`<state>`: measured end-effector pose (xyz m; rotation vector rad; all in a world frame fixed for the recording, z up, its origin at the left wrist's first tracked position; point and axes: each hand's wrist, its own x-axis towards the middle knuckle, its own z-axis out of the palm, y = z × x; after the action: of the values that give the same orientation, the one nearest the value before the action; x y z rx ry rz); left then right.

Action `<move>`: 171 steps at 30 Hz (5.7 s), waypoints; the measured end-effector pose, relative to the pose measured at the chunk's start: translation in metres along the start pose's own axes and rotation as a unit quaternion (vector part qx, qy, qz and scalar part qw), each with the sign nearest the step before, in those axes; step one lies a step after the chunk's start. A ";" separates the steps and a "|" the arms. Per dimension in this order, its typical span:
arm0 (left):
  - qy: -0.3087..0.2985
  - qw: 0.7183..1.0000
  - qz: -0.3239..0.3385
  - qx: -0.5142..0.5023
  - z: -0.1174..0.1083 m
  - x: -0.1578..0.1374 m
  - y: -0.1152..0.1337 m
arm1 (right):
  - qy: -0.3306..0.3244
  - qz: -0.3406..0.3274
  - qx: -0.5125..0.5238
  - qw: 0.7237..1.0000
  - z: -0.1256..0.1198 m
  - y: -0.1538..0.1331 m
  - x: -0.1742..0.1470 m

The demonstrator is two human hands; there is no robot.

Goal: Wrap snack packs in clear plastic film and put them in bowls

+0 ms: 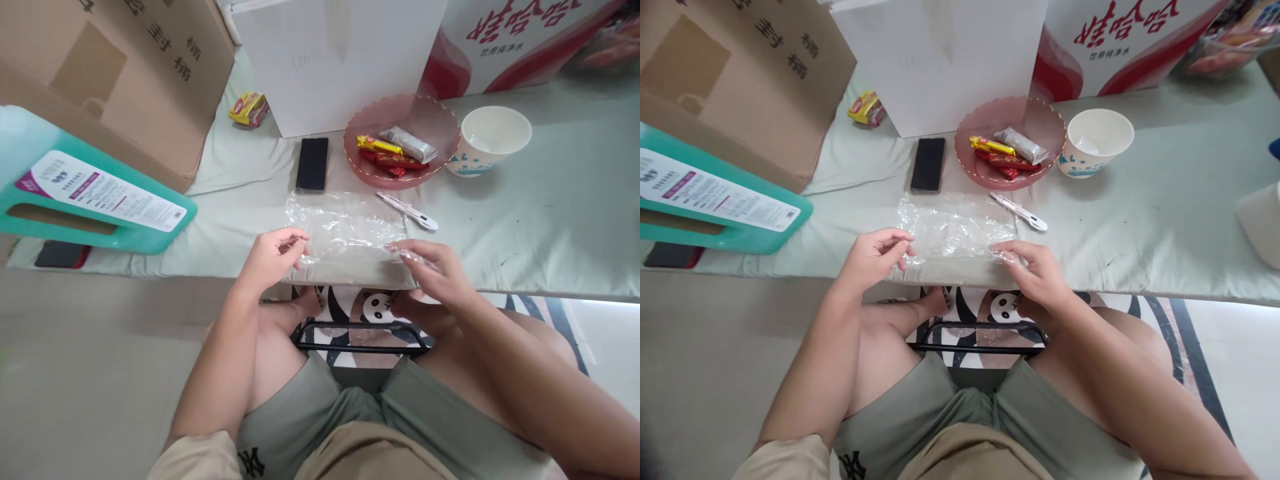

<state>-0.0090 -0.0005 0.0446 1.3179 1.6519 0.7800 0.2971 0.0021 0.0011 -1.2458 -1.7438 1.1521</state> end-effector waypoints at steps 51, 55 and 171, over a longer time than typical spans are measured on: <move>0.034 0.982 -0.037 0.182 -0.024 0.032 -0.041 | 0.231 -0.087 -0.386 0.889 0.012 0.009 0.012; 0.195 0.944 0.018 0.267 -0.021 0.028 -0.034 | 0.101 -0.304 -0.349 0.881 0.036 -0.002 0.000; -0.055 0.908 -0.053 -0.413 0.065 0.057 0.006 | 0.078 0.111 0.285 0.949 0.038 -0.011 0.051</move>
<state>0.0478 0.0534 0.0076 0.6415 1.0776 1.1430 0.2445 0.0387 0.0000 -1.1438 -1.0558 1.5045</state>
